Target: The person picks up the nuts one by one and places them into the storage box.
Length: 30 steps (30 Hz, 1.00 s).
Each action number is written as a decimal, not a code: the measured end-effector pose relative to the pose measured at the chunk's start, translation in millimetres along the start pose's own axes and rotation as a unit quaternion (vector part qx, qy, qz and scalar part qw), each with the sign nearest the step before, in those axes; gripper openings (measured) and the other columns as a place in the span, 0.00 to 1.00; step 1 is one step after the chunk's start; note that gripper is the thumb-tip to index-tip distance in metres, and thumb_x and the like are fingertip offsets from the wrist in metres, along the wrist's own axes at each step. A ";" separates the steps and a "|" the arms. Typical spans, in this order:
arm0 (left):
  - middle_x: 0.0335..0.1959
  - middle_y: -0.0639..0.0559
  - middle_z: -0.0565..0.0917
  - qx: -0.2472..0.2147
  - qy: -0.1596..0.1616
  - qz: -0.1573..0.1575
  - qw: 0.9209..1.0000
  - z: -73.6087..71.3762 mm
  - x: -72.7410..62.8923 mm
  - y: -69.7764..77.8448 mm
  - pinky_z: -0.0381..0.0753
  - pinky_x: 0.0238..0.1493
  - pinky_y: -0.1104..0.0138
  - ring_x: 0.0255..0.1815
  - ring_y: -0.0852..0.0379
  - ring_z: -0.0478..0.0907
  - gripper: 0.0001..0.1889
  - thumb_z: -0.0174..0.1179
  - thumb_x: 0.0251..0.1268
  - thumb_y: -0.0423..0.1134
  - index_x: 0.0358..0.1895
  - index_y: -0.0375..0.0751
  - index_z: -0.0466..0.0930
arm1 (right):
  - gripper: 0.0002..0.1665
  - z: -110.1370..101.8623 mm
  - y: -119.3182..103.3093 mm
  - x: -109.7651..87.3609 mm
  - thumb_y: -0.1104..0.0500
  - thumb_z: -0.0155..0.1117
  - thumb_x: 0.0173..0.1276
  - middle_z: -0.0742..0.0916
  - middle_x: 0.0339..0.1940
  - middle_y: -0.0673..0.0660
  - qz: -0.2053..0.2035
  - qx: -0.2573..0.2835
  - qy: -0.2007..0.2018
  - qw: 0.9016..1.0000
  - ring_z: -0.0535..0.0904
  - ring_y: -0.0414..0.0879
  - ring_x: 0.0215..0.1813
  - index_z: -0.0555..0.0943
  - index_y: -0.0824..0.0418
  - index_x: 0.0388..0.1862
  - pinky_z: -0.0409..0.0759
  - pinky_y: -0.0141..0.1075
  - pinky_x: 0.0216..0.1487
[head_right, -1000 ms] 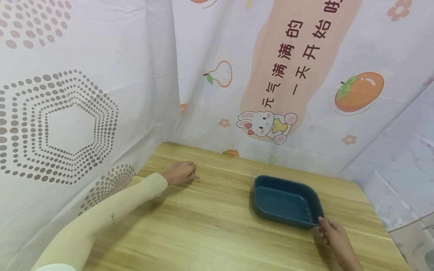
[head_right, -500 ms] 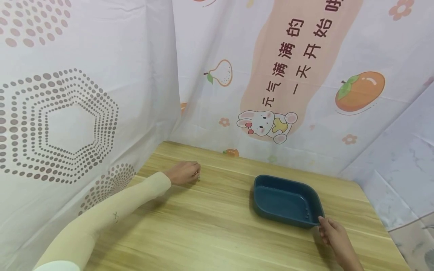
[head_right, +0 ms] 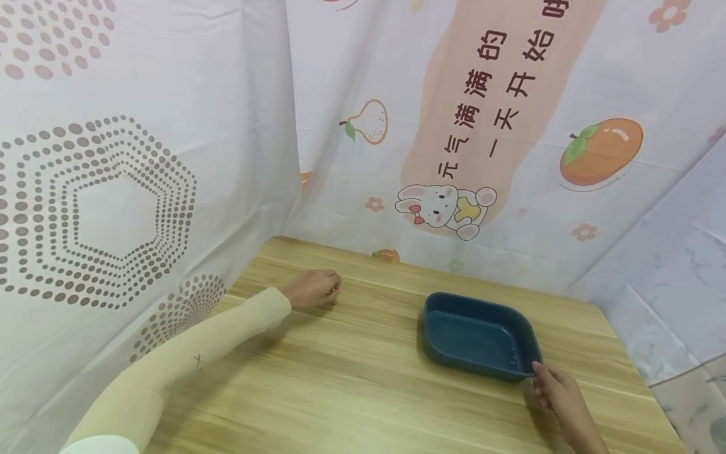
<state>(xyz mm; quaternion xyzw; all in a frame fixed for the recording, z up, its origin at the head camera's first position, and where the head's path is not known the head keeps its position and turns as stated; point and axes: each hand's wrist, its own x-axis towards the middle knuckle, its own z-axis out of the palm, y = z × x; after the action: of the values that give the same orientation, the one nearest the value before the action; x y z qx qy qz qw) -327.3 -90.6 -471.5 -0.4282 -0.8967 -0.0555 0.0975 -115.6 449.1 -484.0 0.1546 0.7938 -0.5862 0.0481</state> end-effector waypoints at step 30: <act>0.33 0.54 0.84 0.015 0.022 0.032 0.999 -2.0 21.1 21.5 0.77 0.31 0.76 0.31 0.63 0.79 0.06 0.59 0.75 0.35 0.39 0.41 0.84 | 0.26 -0.5 -0.3 0.9 0.47 0.47 0.85 0.76 0.27 0.51 -0.005 -0.003 0.000 1.000 0.69 0.39 0.26 0.76 0.66 0.35 0.72 0.32 0.26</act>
<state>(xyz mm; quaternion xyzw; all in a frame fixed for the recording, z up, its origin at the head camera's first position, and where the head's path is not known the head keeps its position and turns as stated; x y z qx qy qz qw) -323.3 -61.4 -464.5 -0.4543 -0.8807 -0.0481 0.1249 -116.5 449.6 -483.8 0.1508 0.7964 -0.5840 0.0456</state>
